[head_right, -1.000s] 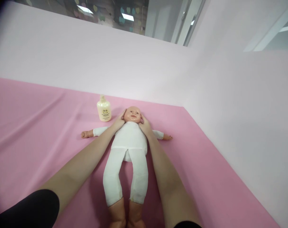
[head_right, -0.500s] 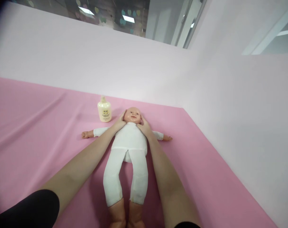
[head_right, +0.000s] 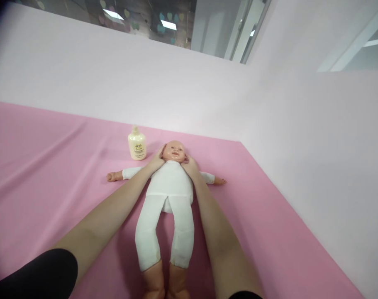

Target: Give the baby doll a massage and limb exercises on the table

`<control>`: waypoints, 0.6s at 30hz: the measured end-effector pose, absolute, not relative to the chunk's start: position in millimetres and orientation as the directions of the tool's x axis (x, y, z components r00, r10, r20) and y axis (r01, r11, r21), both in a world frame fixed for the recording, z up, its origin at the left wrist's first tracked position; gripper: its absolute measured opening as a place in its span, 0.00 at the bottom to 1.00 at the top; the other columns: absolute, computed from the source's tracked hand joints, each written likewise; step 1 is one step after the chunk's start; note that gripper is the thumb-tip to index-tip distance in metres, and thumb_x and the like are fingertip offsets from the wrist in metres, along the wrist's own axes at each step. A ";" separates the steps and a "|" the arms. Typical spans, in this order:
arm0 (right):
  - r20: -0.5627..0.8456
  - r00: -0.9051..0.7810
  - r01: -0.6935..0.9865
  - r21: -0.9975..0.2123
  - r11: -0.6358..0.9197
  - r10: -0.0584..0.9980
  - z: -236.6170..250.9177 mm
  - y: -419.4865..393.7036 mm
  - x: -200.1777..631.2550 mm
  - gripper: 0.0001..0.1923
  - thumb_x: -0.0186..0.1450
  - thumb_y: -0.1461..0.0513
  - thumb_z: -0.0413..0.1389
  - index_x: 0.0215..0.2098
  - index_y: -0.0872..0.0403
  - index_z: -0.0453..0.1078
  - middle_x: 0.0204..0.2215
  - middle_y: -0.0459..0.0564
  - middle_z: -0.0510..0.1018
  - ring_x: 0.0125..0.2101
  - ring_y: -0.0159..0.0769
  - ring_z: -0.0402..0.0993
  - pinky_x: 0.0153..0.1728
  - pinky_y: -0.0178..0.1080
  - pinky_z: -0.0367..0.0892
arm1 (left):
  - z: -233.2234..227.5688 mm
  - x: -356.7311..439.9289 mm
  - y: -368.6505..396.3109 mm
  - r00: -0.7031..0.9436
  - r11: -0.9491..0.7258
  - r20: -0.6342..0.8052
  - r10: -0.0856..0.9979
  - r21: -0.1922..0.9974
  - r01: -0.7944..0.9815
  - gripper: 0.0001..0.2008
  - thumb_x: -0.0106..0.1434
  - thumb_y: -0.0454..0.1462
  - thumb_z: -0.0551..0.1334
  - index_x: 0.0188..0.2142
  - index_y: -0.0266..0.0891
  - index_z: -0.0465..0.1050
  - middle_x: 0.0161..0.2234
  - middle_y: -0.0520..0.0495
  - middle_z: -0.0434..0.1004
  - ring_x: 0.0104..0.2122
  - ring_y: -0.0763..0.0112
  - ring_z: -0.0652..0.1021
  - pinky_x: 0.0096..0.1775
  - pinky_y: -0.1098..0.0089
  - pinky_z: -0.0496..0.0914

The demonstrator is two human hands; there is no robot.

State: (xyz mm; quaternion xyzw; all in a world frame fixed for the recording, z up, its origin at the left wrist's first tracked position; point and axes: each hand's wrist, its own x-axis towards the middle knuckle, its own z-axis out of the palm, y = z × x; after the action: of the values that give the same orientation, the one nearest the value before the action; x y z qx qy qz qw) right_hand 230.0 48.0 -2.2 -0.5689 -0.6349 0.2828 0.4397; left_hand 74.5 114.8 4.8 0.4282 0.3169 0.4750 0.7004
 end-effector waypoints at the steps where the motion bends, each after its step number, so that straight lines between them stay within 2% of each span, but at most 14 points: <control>1: 0.240 0.032 0.475 -0.858 0.197 0.970 -3.2 48.3 230.3 0.27 0.52 0.67 0.50 0.51 0.55 0.67 0.41 0.50 0.78 0.35 0.35 0.73 0.40 0.38 0.68 | 4.9 73.9 113.1 0.345 0.201 -0.051 0.937 0.888 -0.415 0.35 0.60 0.45 0.59 0.64 0.42 0.52 0.57 0.45 0.67 0.58 0.55 0.66 0.60 0.55 0.59; 8: 0.220 0.040 0.498 -0.850 0.171 0.975 -5.3 49.5 232.0 0.25 0.50 0.66 0.50 0.47 0.55 0.69 0.27 0.44 0.76 0.25 0.31 0.67 0.32 0.35 0.66 | -5.9 71.5 104.9 0.193 0.082 0.025 0.981 0.847 -0.525 0.36 0.60 0.41 0.60 0.65 0.43 0.49 0.58 0.47 0.66 0.59 0.61 0.64 0.61 0.59 0.58; 13: 0.235 0.021 0.543 -0.819 0.186 0.972 -2.2 47.9 230.6 0.21 0.52 0.65 0.48 0.44 0.55 0.70 0.24 0.43 0.73 0.24 0.32 0.65 0.29 0.34 0.63 | -4.6 70.3 107.1 0.217 0.100 0.005 0.976 0.875 -0.473 0.31 0.60 0.40 0.59 0.62 0.39 0.56 0.56 0.44 0.67 0.57 0.58 0.67 0.59 0.59 0.60; 18: 0.216 0.027 0.588 -0.793 0.159 0.976 0.5 45.7 230.4 0.19 0.53 0.64 0.47 0.42 0.54 0.69 0.22 0.43 0.71 0.24 0.32 0.64 0.30 0.34 0.62 | -10.6 51.2 98.7 0.196 -0.088 0.159 0.968 0.941 -0.328 0.34 0.53 0.32 0.63 0.60 0.40 0.60 0.58 0.46 0.65 0.59 0.56 0.64 0.61 0.60 0.56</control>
State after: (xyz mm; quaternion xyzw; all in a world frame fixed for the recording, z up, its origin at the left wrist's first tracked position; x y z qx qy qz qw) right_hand 230.4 45.7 0.5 -0.5994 -0.6523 0.2472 0.3926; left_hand 51.2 98.7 -10.6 0.4961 0.3223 0.5458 0.5934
